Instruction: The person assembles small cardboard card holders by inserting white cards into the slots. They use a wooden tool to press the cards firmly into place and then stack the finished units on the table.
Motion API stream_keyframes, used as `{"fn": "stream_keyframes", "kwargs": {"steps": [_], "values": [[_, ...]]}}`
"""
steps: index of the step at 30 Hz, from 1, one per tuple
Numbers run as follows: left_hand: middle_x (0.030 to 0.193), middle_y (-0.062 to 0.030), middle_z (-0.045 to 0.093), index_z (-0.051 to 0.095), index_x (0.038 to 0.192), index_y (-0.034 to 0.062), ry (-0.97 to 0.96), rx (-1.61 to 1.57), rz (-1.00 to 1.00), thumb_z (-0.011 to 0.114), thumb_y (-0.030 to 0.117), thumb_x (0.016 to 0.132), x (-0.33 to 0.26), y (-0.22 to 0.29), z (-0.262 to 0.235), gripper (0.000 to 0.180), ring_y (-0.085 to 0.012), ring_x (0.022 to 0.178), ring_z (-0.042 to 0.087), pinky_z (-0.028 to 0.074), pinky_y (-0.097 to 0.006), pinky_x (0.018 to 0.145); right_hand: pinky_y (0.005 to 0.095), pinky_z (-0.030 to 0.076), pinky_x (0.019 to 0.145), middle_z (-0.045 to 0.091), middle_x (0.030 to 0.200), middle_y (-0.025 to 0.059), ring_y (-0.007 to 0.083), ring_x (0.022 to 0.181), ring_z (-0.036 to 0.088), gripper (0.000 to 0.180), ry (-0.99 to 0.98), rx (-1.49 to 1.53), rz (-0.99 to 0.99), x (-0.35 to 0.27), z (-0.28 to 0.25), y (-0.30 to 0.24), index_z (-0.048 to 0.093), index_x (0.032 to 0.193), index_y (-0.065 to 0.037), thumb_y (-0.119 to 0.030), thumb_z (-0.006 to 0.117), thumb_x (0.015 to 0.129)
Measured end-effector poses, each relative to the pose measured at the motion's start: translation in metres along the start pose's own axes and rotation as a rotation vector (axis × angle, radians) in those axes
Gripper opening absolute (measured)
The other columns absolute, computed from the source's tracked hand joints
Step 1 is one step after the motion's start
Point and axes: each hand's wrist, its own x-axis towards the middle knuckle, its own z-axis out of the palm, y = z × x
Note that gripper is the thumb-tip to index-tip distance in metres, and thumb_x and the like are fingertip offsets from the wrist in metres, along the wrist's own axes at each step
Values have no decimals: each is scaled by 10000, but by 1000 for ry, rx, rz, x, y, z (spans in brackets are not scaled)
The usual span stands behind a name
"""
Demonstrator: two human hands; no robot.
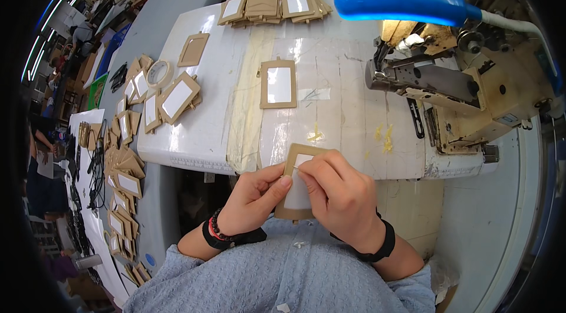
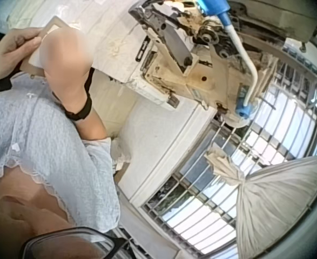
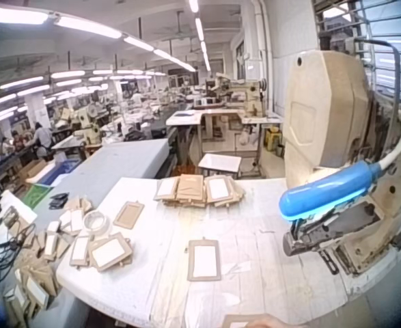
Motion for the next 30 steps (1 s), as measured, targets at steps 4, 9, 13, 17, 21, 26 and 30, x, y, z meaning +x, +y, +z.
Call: {"fn": "stream_keyframes", "kwargs": {"steps": [4,9,13,17,21,26,30], "values": [[671,68,456,574,1251,2,-18,10,-3,484,129,1002,0,1,-2,293,-1,613,359,316,-192,508,308,494,518,603,800,84,240,609,623,83,-27,94,24,4,-2,0,611,858,-24,-2,673,808],[680,72,478,585,1228,-11,-61,73,-20,483,175,1012,-3,16,-3,302,2,622,374,330,-182,526,297,485,503,594,773,94,216,573,603,102,-48,173,14,6,-3,4,598,847,-17,-21,693,810],[710,75,501,580,1240,-16,-88,90,-5,481,194,1019,-3,13,-6,320,5,646,391,344,-172,547,303,487,496,596,755,93,226,575,609,118,-58,131,-68,6,-2,9,599,847,-23,-35,707,801],[753,65,530,576,1243,-21,-79,69,1,483,191,1019,-4,11,-4,322,2,684,414,372,-171,579,315,494,495,601,748,88,239,592,618,125,-38,98,-143,4,-1,11,606,858,-29,-41,712,793],[807,47,566,564,1259,-29,-87,70,0,481,190,1021,-4,10,-4,335,-1,731,448,405,-176,619,324,496,493,603,750,85,241,598,621,135,-52,54,-196,5,-4,11,610,874,-34,-39,711,784],[876,22,606,549,1274,-40,-97,54,-63,470,184,1023,-1,9,-3,346,-8,796,493,436,-180,666,326,495,496,607,802,79,243,603,625,134,-48,-29,-152,2,-5,8,609,878,-35,-43,706,786],[902,17,612,552,1259,-48,-99,18,-81,464,182,1025,3,11,-2,340,-10,815,501,442,-181,676,322,499,506,609,834,73,243,614,632,119,-16,-105,-85,1,-8,-1,612,878,-37,-51,698,797]]}}
